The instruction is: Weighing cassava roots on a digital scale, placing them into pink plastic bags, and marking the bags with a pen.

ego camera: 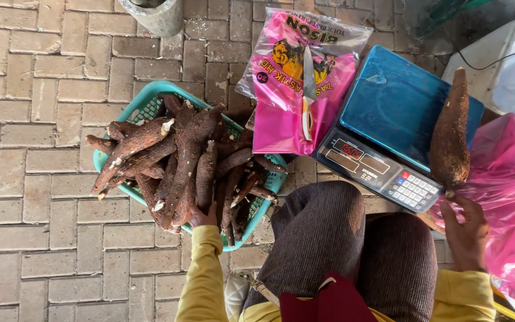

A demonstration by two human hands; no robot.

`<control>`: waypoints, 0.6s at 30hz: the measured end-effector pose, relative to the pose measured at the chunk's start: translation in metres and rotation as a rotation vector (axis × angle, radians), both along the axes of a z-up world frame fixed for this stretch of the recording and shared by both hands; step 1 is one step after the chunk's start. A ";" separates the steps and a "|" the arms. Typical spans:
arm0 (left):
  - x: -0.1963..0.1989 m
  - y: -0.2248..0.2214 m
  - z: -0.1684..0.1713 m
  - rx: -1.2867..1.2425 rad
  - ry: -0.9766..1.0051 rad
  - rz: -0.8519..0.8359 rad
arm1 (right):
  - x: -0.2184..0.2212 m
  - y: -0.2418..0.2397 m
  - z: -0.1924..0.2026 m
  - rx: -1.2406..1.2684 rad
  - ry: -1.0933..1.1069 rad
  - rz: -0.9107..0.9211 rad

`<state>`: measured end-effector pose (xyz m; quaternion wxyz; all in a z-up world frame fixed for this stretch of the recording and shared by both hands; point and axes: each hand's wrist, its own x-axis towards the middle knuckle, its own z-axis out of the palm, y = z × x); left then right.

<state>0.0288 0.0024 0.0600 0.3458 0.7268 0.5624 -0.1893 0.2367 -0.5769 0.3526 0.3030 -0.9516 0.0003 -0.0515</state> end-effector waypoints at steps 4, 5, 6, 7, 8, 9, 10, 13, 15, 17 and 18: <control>-0.008 0.013 -0.013 0.146 -0.248 0.001 | 0.002 0.001 0.004 -0.118 0.045 -0.011; -0.011 0.020 -0.022 0.264 -0.227 -0.125 | 0.003 0.004 0.006 -0.134 0.068 -0.032; 0.022 0.030 0.044 0.266 -0.229 -0.122 | 0.003 0.005 0.008 -0.133 0.066 -0.029; 0.044 0.038 0.122 0.068 -0.108 -0.056 | 0.003 0.005 0.010 -0.121 0.091 -0.055; 0.049 0.044 0.212 -0.134 0.012 0.003 | 0.003 0.006 0.011 -0.110 0.118 -0.083; 0.048 0.067 0.191 -0.133 0.011 0.003 | 0.003 -0.001 0.009 -0.109 0.117 -0.082; 0.048 0.090 0.170 0.083 -0.145 -0.097 | 0.002 -0.009 0.007 -0.119 0.126 -0.091; 0.066 0.163 0.141 0.432 -0.310 -0.271 | -0.006 -0.034 0.000 -0.181 0.137 -0.101; 0.081 0.209 0.121 0.561 -0.320 -0.347 | -0.018 -0.057 -0.004 -0.238 0.141 -0.105; 0.092 0.254 0.091 0.558 -0.166 -0.390 | -0.029 -0.082 -0.012 -0.300 0.136 -0.094; 0.090 0.266 0.079 0.555 -0.173 -0.398 | -0.037 -0.113 -0.031 -0.303 0.133 -0.103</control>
